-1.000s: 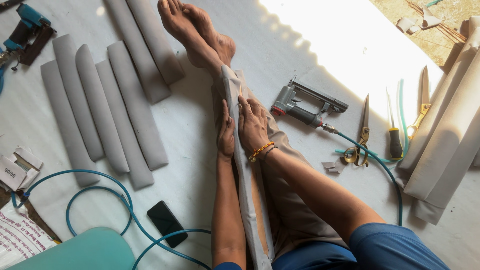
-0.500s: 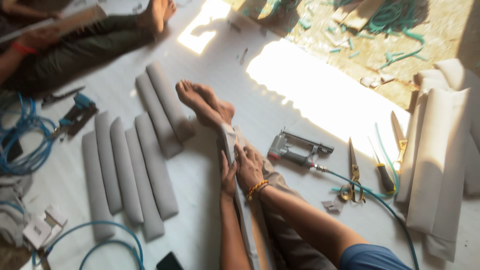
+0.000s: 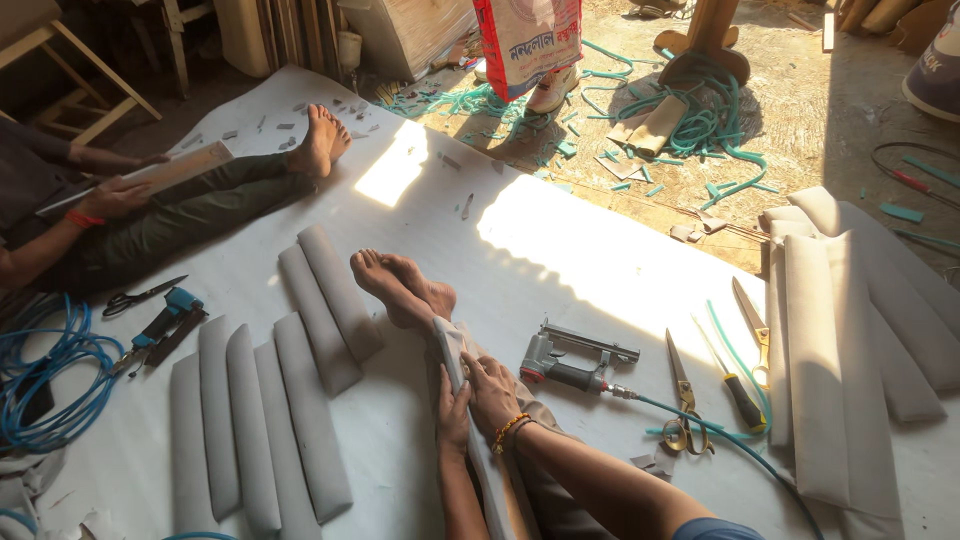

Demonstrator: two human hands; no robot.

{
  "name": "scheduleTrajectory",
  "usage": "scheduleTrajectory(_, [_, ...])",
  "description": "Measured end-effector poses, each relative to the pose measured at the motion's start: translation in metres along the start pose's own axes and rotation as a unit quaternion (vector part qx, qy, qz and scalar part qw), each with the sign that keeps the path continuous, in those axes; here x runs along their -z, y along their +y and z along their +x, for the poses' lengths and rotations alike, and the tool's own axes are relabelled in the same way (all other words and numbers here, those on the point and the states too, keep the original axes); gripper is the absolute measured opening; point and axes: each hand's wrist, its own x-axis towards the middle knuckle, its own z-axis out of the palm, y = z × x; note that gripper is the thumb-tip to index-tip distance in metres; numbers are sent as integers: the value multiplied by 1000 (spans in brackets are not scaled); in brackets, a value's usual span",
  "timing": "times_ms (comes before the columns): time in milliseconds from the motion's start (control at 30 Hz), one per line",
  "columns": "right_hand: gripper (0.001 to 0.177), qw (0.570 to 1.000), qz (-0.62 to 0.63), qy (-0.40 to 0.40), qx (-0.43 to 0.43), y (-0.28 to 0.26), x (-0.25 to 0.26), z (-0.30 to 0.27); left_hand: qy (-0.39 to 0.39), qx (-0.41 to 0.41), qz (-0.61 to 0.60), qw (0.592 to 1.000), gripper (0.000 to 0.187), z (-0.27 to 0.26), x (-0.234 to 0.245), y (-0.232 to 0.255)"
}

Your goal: The person wraps a long foam cushion with fabric and secures it using a pneumatic staple gun. They repeatedly pull the fabric taut, staple along the edges, and adjust the material to ensure a smooth finish.

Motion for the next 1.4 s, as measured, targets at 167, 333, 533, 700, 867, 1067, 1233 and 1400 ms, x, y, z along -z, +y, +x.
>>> scheduleTrajectory(167, [63, 996, -34, 12, 78, -4, 11, 0, 0, -17, 43, 999, 75, 0, 1, -5])
scheduleTrajectory(333, [76, 992, -62, -65, 93, 0, 15, -3, -5, -18, 33, 999, 74, -6, 5, -5])
scheduleTrajectory(533, [94, 982, -66, -141, 108, 7, 29, 4, -9, -35, 43, 998, 76, 0, 5, -14])
scheduleTrajectory(700, [92, 982, -27, -132, 135, 11, 31, -6, 1, 3, -17, 1000, 80, -11, 3, -17])
scheduleTrajectory(867, [85, 979, -49, -163, 111, 8, 29, 2, -9, -13, 18, 1000, 82, -5, 3, -9])
scheduleTrajectory(1067, [77, 946, -203, -226, 114, -8, 37, 6, -1, -11, 47, 999, 78, -13, 9, -10])
scheduleTrajectory(1233, [75, 930, -268, -242, 73, -17, 25, -2, -19, -41, -157, 987, 79, -21, 23, -35])
scheduleTrajectory(1400, [77, 920, -280, -265, 73, -37, 33, 5, -27, -38, -203, 978, 79, -10, 20, -25])
